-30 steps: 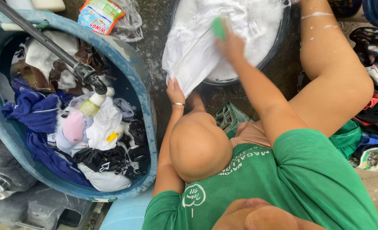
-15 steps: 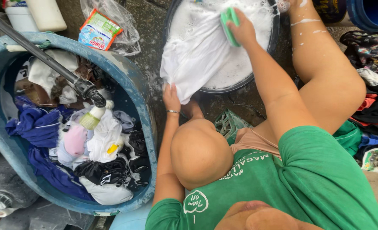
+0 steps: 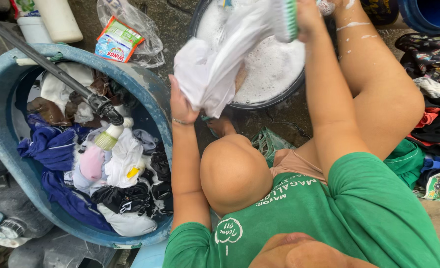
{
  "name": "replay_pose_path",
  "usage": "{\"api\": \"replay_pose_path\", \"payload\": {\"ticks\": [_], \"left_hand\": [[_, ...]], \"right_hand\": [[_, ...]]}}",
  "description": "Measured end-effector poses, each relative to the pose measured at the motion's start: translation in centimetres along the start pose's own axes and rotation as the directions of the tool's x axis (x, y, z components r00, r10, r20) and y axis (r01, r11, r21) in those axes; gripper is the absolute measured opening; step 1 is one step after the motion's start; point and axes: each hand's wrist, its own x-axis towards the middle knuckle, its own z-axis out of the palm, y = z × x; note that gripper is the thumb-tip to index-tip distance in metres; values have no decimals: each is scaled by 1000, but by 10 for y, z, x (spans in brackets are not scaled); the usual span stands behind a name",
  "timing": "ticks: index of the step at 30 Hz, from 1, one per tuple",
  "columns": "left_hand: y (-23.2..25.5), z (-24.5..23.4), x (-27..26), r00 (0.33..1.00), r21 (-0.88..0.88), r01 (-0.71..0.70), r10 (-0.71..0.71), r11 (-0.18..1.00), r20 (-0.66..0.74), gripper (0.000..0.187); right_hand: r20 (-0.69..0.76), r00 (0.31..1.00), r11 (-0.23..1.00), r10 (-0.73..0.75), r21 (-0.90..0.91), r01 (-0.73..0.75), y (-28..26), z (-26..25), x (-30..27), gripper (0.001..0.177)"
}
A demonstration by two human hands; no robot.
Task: The person scrubs white cloth items with a brush in a bucket of soapy water, periodically wringing them out by hand and setting them aside while squatting on the ground.
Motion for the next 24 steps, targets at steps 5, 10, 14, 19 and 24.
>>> {"api": "replay_pose_path", "payload": {"ticks": [5,10,14,19,24], "left_hand": [[-34,-75,-55,954,367,-15,123,930,-274,62],[-115,-160,-73,815,707,116,339,698,-469,52],[-113,-196,-60,858,175,-205,263,963,-440,49],[-100,-178,-51,784,-13,-199,151,980,-603,59],[-98,-161,-68,776,37,-157,147,987,-614,59]], "right_hand": [[37,977,978,-208,12,208,25,-60,-6,17],[-203,978,927,44,-358,-116,117,5,-26,59],[276,958,617,-81,-741,266,200,141,-152,80],[606,770,188,-199,-748,637,172,152,-159,57],[61,924,246,-378,-955,163,105,97,-71,59]]}}
